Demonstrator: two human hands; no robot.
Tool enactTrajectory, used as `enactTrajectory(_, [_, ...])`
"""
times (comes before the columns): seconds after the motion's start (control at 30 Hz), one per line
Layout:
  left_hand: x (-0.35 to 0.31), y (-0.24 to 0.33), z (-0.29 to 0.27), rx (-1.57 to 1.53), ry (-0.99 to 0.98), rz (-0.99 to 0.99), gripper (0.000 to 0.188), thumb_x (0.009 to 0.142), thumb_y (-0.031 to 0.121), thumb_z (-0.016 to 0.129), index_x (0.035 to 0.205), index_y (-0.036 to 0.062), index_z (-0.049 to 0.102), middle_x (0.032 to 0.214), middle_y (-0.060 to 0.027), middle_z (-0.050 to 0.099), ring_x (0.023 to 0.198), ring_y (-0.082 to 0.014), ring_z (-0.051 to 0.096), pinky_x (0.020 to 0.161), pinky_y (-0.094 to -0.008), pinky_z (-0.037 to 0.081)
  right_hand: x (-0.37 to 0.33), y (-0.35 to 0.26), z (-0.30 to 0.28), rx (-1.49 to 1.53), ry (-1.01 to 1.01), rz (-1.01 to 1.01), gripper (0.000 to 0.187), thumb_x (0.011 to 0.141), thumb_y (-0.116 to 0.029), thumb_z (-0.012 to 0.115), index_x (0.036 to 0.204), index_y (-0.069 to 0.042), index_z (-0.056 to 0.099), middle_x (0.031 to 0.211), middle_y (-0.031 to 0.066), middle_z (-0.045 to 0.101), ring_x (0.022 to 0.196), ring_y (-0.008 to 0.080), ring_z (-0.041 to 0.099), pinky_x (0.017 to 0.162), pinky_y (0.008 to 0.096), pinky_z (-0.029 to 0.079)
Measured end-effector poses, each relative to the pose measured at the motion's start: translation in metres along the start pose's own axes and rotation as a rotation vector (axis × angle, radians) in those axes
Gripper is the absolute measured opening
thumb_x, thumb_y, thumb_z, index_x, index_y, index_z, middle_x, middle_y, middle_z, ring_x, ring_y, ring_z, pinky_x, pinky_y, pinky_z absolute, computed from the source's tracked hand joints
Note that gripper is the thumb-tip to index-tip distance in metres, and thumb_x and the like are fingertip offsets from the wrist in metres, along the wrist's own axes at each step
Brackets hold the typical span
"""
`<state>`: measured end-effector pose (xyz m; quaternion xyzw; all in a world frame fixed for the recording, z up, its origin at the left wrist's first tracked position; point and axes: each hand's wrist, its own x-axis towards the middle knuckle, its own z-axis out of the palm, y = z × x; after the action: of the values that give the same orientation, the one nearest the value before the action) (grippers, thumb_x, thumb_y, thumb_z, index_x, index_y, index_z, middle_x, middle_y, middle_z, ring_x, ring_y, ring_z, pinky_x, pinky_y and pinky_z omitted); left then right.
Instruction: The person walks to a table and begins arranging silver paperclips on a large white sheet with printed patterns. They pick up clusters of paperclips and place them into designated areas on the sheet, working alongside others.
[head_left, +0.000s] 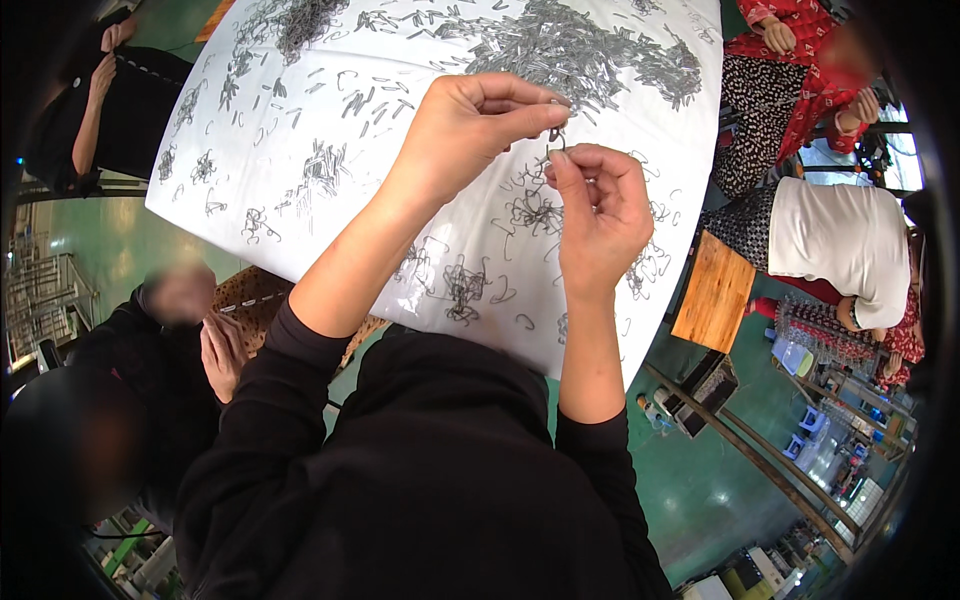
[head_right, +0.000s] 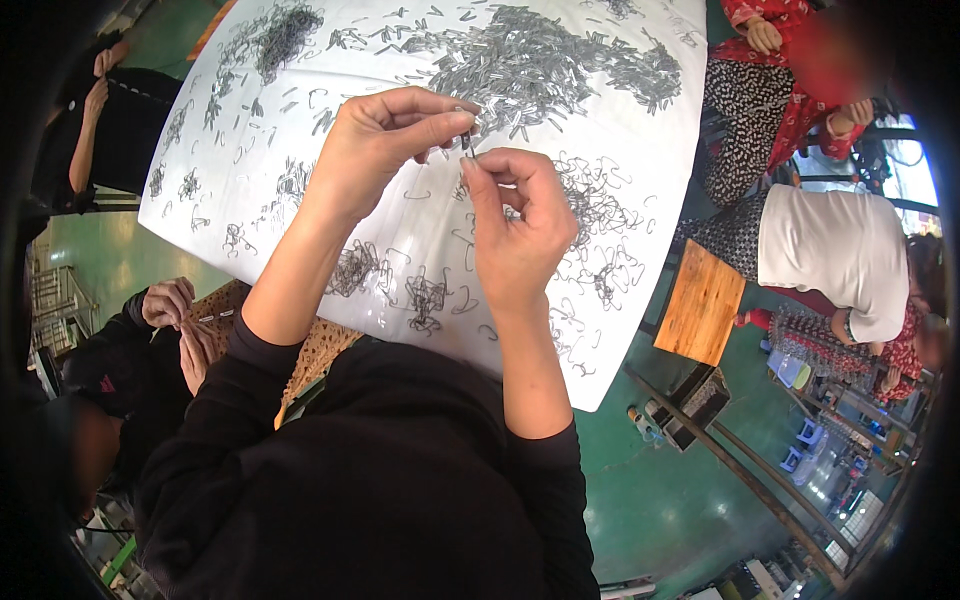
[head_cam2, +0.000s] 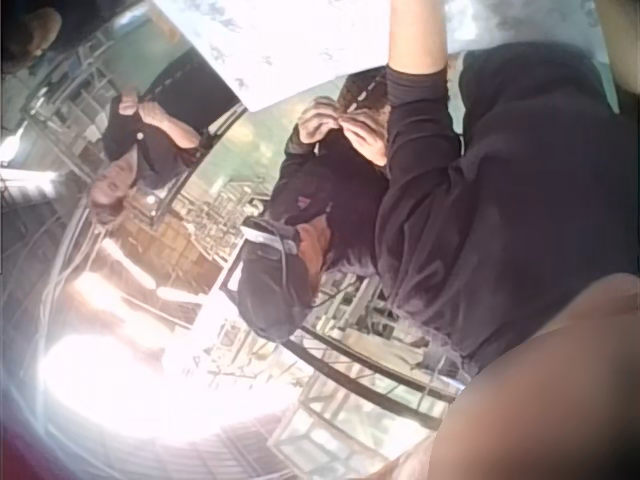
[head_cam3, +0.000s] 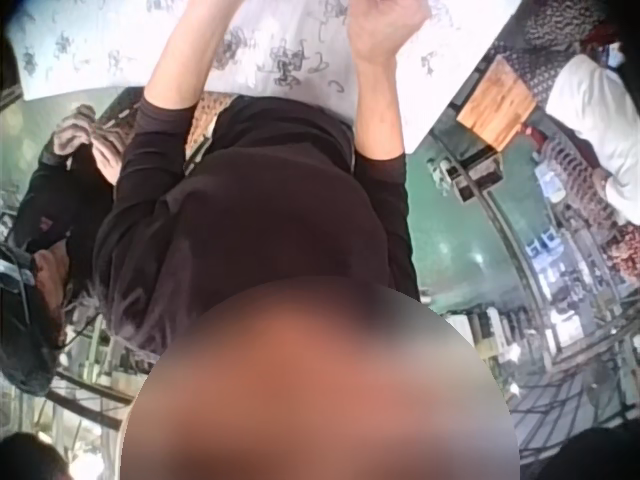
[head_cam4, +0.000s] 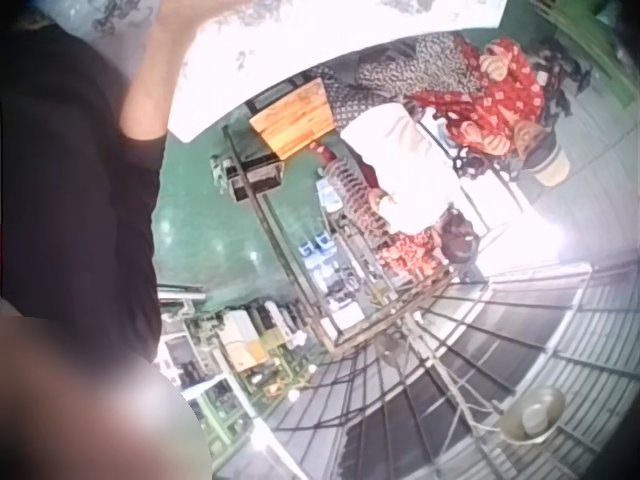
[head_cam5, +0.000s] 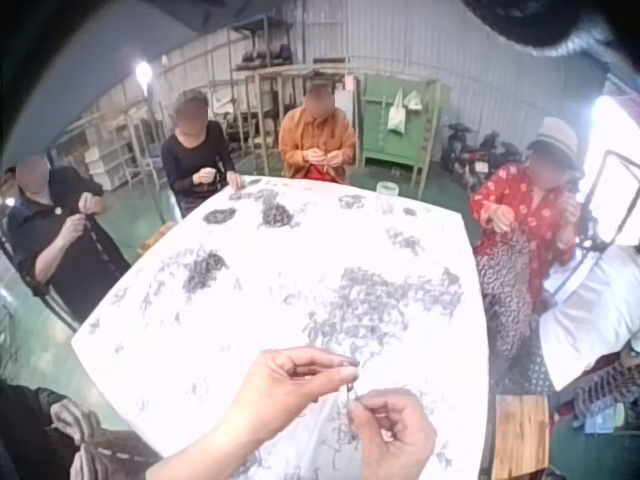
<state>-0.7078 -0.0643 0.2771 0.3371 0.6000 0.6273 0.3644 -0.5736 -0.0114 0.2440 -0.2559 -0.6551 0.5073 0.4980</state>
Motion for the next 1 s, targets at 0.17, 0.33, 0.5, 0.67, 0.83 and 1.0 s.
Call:
enactTrajectory(0.17, [0.000, 0.000, 0.001, 0.091, 0.005, 0.100, 0.010, 0.080, 0.012, 0.074, 0.088, 0.0053, 0.074, 0.088, -0.0025, 0.071, 0.081, -0.0070, 0.061, 0.068, -0.0226, 0.048, 0.005, 0.007, 0.004, -0.127, -0.015, -0.073, 0.014, 0.081, 0.001, 0.069, 0.092, 0.000, 0.061, 0.082, 0.0059, 0.065, 0.073, 0.0118, 0.064, 0.060, 0.0232, 0.054])
enactTrajectory(0.33, [0.008, -0.009, -0.004, 0.109, 0.045, 0.237, 0.011, 0.078, 0.011, 0.075, 0.086, 0.0037, 0.074, 0.082, -0.0013, 0.068, 0.078, -0.0077, 0.059, 0.071, -0.0230, 0.050, 0.018, 0.032, -0.023, -0.108, -0.019, 0.104, 0.027, 0.083, -0.003, 0.068, 0.108, -0.003, 0.059, 0.088, 0.0055, 0.064, 0.078, 0.0117, 0.062, 0.060, 0.0241, 0.052])
enactTrajectory(0.5, [0.010, -0.010, -0.013, 0.064, 0.089, 0.286, 0.009, 0.080, 0.009, 0.074, 0.087, 0.0045, 0.074, 0.082, -0.0001, 0.068, 0.078, -0.0063, 0.058, 0.068, -0.0203, 0.050, 0.029, 0.115, -0.052, -0.788, -0.347, 0.376, 0.008, 0.083, -0.012, 0.067, 0.090, -0.010, 0.069, 0.090, 0.0081, 0.067, 0.073, 0.0238, 0.064, 0.070, 0.0352, 0.051])
enactTrajectory(0.67, [0.009, -0.004, -0.025, 0.091, 0.107, 0.238, 0.010, 0.082, 0.006, 0.071, 0.091, 0.0034, 0.073, 0.091, -0.0033, 0.071, 0.081, -0.0070, 0.062, 0.072, -0.0206, 0.051, 0.007, 0.169, -0.051, -0.995, -0.611, 0.257, 0.008, 0.083, -0.014, 0.066, 0.090, -0.012, 0.069, 0.090, 0.0072, 0.066, 0.078, 0.0252, 0.065, 0.069, 0.0381, 0.051])
enactTrajectory(0.83, [0.004, -0.002, -0.038, 0.139, 0.138, 0.180, 0.014, 0.085, 0.004, 0.067, 0.097, 0.0027, 0.072, 0.097, -0.0048, 0.071, 0.083, -0.0068, 0.061, 0.074, -0.0204, 0.049, 0.014, 0.188, -0.061, -1.205, -0.315, 0.329, 0.007, 0.082, -0.018, 0.068, 0.088, -0.015, 0.069, 0.090, 0.0050, 0.065, 0.082, 0.0244, 0.065, 0.070, 0.0379, 0.051])
enactTrajectory(1.0, [0.001, -0.001, -0.047, 0.145, 0.182, 0.162, 0.015, 0.085, 0.008, 0.068, 0.099, 0.0037, 0.072, 0.094, -0.0032, 0.072, 0.079, -0.0051, 0.059, 0.070, -0.0189, 0.045, 0.030, 0.201, -0.067, -1.117, -0.478, 0.302, 0.006, 0.084, -0.015, 0.065, 0.088, -0.012, 0.066, 0.094, 0.0062, 0.063, 0.084, 0.0291, 0.064, 0.071, 0.0418, 0.051])
